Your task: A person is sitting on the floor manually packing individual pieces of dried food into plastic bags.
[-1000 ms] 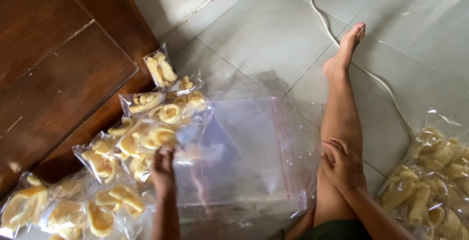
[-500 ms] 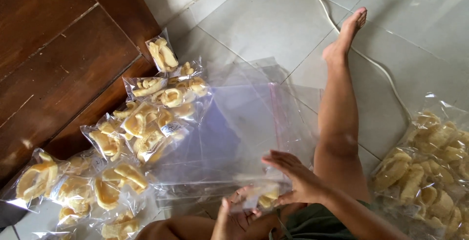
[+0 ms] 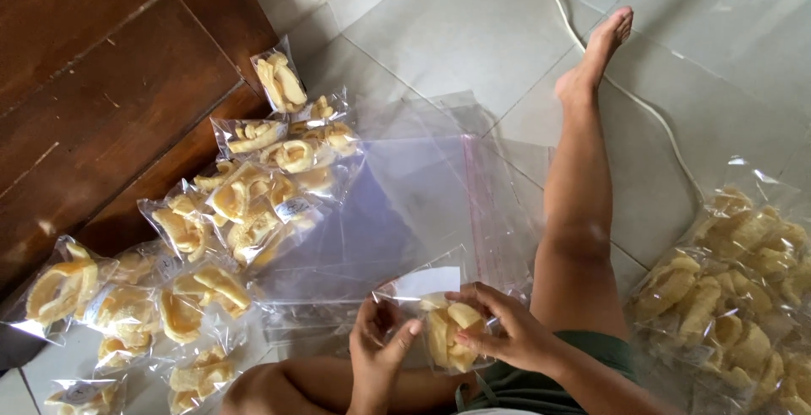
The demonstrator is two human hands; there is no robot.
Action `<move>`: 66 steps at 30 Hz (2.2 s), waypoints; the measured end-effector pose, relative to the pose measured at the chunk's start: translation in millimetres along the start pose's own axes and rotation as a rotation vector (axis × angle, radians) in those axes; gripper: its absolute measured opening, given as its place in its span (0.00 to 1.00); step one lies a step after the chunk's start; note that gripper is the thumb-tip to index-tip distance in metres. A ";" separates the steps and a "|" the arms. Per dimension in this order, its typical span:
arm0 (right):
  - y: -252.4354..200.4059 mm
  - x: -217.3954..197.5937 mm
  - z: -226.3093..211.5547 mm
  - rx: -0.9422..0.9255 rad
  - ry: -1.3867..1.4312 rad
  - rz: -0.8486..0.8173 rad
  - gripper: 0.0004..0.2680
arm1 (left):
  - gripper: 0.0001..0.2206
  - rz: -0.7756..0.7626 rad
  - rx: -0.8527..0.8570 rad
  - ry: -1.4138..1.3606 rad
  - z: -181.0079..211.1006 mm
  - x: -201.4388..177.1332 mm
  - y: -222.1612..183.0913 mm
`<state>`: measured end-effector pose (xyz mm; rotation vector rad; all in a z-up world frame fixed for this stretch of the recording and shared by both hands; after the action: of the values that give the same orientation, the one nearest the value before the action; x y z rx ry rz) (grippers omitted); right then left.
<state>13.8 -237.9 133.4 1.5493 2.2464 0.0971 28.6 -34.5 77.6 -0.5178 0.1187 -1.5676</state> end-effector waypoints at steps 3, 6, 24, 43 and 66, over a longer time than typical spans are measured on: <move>-6.4 4.2 7.1 0.024 0.024 0.005 0.20 | 0.39 -0.104 0.085 0.260 15.1 31.6 -10.9; -5.7 12.7 10.5 0.032 0.005 -0.020 0.21 | 0.35 -0.201 -0.149 0.054 -25.4 38.7 -9.4; 33.5 -52.2 -97.2 -0.324 -0.399 0.200 0.28 | 0.34 0.061 0.469 0.851 65.0 70.7 -33.1; -7.8 -50.5 -126.2 -0.359 -0.328 0.199 0.08 | 0.32 -0.380 0.305 0.776 63.3 90.8 -75.9; 4.2 41.5 14.3 0.304 0.370 -0.017 0.31 | 0.22 -0.025 -0.301 -0.417 -47.7 31.2 -10.7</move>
<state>10.4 -201.0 109.5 1.7874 2.6620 0.0411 0.7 -75.2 47.2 -1.0742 0.0286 -1.4417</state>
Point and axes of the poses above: each hand's wrist, its own y-axis towards the middle knuckle, its own x-axis out of the palm, z = x × y, the point moved 10 cm from there along y, towards the middle knuckle, and after that the axes turned 14 degrees about -x, right-handed, at the moved point
